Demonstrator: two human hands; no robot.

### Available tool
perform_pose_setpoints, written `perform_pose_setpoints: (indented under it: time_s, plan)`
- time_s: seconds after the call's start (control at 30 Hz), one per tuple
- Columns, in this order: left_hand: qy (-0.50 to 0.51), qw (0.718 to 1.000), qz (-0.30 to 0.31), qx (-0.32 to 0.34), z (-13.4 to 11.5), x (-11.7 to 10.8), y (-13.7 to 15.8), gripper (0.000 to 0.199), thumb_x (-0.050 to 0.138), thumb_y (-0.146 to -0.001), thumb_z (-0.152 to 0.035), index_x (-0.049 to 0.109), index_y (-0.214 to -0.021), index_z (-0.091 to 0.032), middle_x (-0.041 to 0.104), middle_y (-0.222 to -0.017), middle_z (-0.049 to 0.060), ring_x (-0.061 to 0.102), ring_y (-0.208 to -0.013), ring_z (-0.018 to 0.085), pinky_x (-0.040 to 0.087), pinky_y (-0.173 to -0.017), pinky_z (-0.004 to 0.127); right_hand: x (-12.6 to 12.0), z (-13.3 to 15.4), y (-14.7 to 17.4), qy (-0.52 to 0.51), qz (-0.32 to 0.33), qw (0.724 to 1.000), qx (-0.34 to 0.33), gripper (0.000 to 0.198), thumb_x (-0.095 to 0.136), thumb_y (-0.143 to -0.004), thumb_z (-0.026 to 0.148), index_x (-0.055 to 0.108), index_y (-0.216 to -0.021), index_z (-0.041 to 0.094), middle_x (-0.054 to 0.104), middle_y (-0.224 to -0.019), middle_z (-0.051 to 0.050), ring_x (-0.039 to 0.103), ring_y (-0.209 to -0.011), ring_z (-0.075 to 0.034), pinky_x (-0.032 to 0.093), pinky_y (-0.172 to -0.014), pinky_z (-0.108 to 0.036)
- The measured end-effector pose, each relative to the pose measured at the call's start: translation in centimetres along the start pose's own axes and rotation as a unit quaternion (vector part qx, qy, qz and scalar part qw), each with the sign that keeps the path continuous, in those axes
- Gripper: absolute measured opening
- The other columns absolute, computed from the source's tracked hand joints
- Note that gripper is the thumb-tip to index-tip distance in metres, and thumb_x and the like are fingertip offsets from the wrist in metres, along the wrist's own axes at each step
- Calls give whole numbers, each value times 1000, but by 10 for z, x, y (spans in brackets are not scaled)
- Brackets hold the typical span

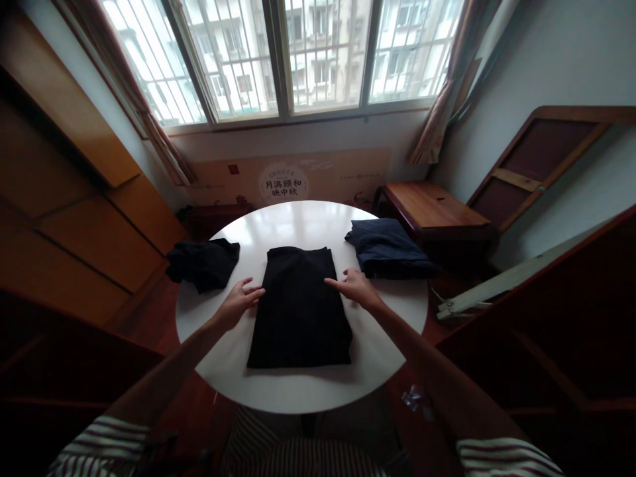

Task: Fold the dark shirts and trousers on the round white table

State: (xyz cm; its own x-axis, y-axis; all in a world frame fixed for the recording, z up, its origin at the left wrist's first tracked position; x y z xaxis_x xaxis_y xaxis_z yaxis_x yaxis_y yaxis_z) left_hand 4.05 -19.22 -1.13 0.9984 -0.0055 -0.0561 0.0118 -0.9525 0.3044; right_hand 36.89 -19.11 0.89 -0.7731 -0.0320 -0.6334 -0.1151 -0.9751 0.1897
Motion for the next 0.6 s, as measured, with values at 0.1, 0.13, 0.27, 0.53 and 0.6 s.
perform_pose_setpoints:
  time_s: [0.1,0.13,0.27,0.53,0.6]
  plan:
    - [-13,994,80,-67,-1,18,-8,51,85,-69,-30,65,-111,-8,73,-97,14,68,-82,19,52,-71,27,12,-9,-3,-125,59,990,41,45,80,-71,53,65,-77,11,63,-60,-5,56,-49,-12,42,-43,-21]
    - [-29,991,105,-74,-1,24,-10,45,86,-67,-34,68,-99,-8,73,-88,12,68,-77,19,51,-67,26,14,-8,-3,-133,68,988,43,44,82,-69,52,63,-69,12,60,-55,-3,52,-46,-10,39,-40,-19]
    - [-75,988,131,-39,-3,31,-13,50,86,-63,-51,71,-84,-9,74,-80,10,68,-73,21,50,-63,28,16,0,2,-144,72,987,29,41,87,-63,42,57,-57,15,50,-45,4,45,-41,-7,30,-36,-17]
    - [15,993,114,3,0,26,-5,84,83,-73,-43,42,-140,-15,72,-85,6,67,-70,17,51,-60,25,19,-3,16,-337,51,936,91,27,79,-68,11,57,-82,18,67,-67,2,62,-56,-12,46,-47,-18]
    - [29,992,117,19,-2,23,-3,104,85,-71,-38,21,-151,-21,71,-80,2,65,-63,15,50,-57,23,18,-6,19,-361,42,923,124,32,78,-67,5,58,-88,18,68,-68,1,65,-59,-12,50,-50,-17]
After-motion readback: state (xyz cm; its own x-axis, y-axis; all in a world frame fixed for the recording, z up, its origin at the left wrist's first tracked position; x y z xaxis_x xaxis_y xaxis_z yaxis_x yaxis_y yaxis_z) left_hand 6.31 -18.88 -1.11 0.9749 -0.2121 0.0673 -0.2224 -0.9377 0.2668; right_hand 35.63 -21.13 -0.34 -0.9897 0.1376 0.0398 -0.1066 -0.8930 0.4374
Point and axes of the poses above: each hand's wrist, its own y-axis away from the middle knuckle, its own x-axis out of the palm, z = x × y, the point moved 8 cm from there along -y, towards the middle knuckle
